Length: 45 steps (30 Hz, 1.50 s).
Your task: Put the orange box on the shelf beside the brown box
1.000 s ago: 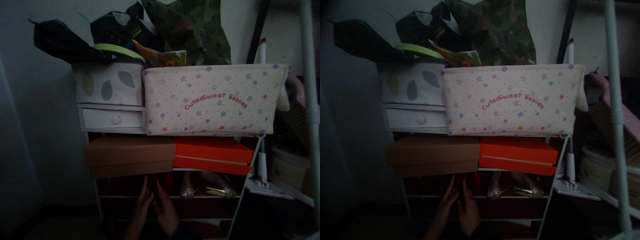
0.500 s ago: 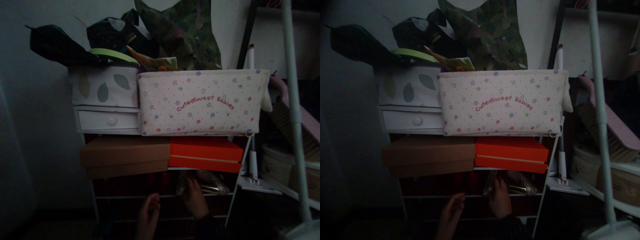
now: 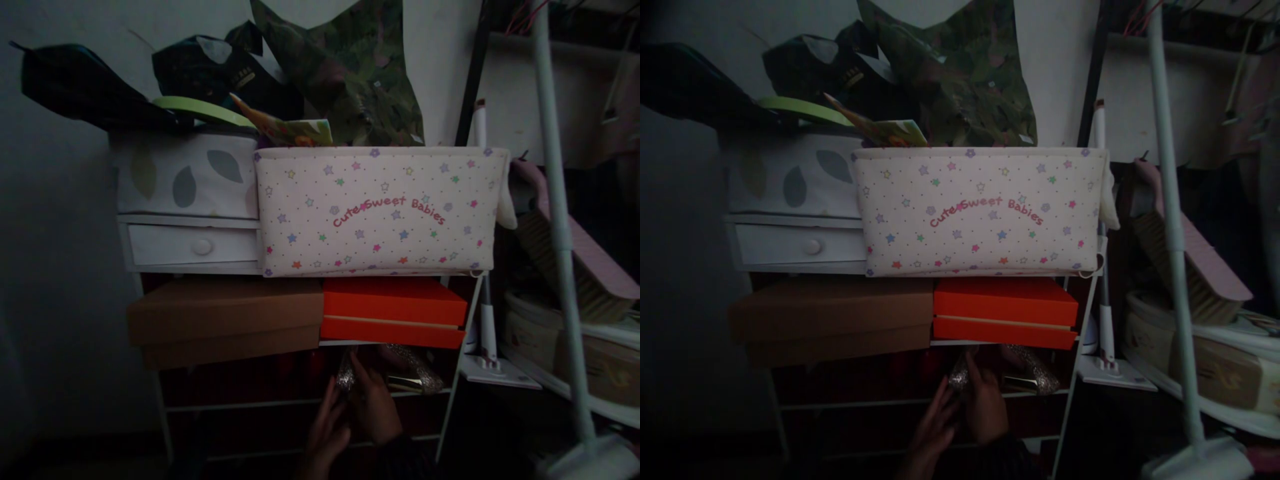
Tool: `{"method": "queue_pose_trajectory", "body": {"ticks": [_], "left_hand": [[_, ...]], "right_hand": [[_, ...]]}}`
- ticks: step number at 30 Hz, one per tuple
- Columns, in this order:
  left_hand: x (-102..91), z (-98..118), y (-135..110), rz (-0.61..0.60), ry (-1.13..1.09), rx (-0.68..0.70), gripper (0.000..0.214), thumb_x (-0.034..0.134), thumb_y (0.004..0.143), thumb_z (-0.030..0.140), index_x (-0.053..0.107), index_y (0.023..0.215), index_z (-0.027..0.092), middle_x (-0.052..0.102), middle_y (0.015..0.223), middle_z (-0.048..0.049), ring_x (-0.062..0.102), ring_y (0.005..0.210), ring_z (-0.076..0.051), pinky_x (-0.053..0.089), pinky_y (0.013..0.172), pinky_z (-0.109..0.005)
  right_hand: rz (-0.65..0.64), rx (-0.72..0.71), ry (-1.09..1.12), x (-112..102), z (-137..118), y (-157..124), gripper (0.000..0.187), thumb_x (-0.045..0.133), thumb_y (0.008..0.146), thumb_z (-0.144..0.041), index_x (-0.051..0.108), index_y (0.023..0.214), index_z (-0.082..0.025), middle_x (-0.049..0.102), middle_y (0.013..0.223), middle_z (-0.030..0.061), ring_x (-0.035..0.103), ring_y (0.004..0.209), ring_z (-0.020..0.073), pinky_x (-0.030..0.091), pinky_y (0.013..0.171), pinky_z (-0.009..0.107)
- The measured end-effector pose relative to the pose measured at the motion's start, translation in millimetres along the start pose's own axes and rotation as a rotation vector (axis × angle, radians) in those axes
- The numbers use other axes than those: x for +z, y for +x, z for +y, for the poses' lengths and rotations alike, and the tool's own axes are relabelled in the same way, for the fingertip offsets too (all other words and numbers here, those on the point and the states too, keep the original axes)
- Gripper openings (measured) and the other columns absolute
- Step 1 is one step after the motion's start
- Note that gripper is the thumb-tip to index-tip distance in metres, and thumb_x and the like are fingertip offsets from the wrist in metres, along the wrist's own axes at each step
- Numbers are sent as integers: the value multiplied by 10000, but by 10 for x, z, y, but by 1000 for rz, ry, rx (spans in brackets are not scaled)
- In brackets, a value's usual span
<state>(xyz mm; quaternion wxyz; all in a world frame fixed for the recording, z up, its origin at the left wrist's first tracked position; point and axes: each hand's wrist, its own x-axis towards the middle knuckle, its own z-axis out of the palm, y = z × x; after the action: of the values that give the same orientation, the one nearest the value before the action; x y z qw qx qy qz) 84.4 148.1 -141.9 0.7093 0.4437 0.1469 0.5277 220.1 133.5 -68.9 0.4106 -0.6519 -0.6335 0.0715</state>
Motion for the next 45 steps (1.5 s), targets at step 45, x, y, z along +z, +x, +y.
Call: {"method": "queue_pose_trajectory", "body": {"ticks": [45], "left_hand": [[92, 447, -87, -313, 166, 33, 740, 646, 793, 328, 267, 1427, 367, 232, 1560, 10, 168, 1427, -257, 156, 1169, -482]], "right_hand": [[276, 314, 822, 366, -340, 73, 732, 651, 694, -468, 345, 1295, -183, 543, 1295, 151, 527, 1189, 265, 394, 1038, 416]]}}
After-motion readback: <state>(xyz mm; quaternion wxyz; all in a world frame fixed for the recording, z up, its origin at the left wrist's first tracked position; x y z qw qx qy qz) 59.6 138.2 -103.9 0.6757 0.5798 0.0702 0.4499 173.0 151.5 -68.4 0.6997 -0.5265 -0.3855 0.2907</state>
